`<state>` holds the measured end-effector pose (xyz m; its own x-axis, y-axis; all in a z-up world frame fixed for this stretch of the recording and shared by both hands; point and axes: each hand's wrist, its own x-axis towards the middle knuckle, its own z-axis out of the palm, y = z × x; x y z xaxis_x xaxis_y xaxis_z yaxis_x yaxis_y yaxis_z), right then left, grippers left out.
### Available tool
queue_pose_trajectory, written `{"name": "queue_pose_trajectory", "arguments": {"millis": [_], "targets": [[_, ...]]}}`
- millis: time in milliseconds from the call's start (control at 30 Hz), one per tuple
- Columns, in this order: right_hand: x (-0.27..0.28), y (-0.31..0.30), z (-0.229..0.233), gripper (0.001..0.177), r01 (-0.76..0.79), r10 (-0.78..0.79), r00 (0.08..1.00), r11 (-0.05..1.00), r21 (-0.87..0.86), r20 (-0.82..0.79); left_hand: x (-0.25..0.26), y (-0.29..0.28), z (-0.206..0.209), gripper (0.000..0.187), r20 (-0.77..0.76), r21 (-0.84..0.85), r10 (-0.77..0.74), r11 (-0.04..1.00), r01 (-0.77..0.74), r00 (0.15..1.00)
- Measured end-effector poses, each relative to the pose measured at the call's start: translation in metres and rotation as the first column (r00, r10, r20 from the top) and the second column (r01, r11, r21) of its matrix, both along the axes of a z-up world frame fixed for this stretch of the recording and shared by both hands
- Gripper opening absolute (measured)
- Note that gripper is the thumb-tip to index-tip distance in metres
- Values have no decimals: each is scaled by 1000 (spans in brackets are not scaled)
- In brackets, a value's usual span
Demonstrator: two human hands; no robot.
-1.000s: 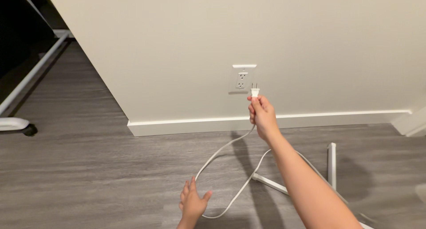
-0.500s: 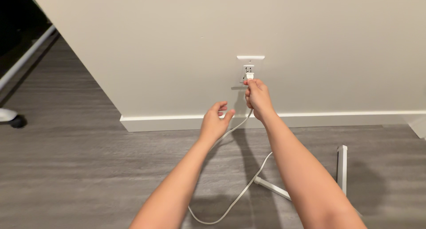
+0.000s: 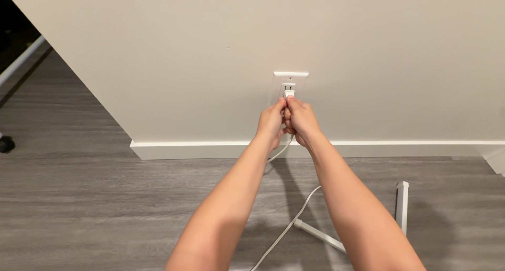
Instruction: The person assembles a white pedestal fan by securing the fan blade hub, attaching the front wire cage, and plugging the unit into a wall outlet. The fan is then turned on and begins to oscillate.
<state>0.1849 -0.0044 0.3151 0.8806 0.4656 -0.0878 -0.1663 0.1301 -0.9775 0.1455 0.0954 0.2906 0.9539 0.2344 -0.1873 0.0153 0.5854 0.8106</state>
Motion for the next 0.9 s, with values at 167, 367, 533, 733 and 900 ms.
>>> {"name": "queue_pose_trajectory", "arguments": {"millis": [167,367,533,733,900], "targets": [[0,0,7,35,-14,12,997,1000,-22,-72,30,6,-1,34,-9,-22,-48,999,48,999],[-1,6,13,37,0,-3,997,999,-34,-80,28,12,12,40,-20,-120,-192,975,188,981],[0,10,18,41,22,-31,995,996,-88,-98,37,11,-3,41,74,-134,-202,968,211,976],[4,9,28,39,31,-42,994,993,-111,-100,45,5,3,35,-18,-160,-149,977,144,989],[5,8,27,38,40,-54,991,992,-119,-124,50,3,-2,37,18,-174,-137,975,138,990]]}}
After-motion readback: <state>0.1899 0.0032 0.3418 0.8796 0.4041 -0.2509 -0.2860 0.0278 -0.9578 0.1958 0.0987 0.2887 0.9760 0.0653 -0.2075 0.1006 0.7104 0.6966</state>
